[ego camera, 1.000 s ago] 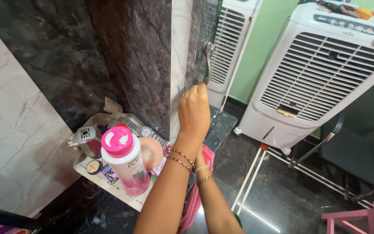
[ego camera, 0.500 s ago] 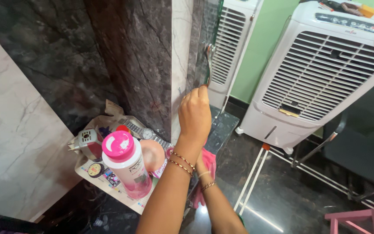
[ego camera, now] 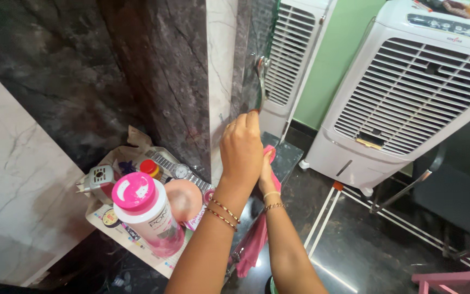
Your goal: The person dips a pink cloth into a green bowl of water and wrings it out. They then wipe a vertical marble-like wall and a glass panel with the cloth. The person repeatedly dips the cloth back into the bowl to wet it before continuing to wipe the wall and glass surfaces.
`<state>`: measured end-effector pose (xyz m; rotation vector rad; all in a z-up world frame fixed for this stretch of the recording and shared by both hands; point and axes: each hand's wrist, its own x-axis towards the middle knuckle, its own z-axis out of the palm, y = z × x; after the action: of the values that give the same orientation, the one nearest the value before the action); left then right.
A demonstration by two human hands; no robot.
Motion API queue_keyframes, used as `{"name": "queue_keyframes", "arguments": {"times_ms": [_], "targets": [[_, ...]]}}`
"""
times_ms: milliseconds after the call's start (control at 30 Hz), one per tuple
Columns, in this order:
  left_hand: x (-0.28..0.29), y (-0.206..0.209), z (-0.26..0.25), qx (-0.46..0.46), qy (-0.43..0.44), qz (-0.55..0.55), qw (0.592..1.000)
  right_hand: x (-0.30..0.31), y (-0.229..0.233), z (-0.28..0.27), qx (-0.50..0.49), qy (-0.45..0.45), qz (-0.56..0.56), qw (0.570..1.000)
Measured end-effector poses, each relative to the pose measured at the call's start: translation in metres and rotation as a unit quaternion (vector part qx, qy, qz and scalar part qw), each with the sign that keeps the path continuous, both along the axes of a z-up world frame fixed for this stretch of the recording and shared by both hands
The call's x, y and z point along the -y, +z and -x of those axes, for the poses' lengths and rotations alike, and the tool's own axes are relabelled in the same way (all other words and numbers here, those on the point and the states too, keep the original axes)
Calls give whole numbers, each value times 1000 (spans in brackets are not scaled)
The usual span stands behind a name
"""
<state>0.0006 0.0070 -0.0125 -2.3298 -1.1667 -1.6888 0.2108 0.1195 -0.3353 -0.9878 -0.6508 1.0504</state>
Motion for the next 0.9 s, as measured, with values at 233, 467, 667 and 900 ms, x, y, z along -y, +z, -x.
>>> {"name": "queue_keyframes", "arguments": {"times_ms": [233, 467, 667, 900], "targets": [[4, 0, -1, 8, -4, 4, 1000, 70, 20, 67, 202, 2, -132, 971], [5, 5, 1, 16, -29, 11, 999, 7, 58, -10, 73, 5, -54, 996], [4, 2, -3, 14, 7, 11, 1000, 23, 14, 28, -41, 65, -30, 997], [4, 1, -2, 23, -8, -8, 1000, 7, 9, 2, 32, 10, -54, 998]]}}
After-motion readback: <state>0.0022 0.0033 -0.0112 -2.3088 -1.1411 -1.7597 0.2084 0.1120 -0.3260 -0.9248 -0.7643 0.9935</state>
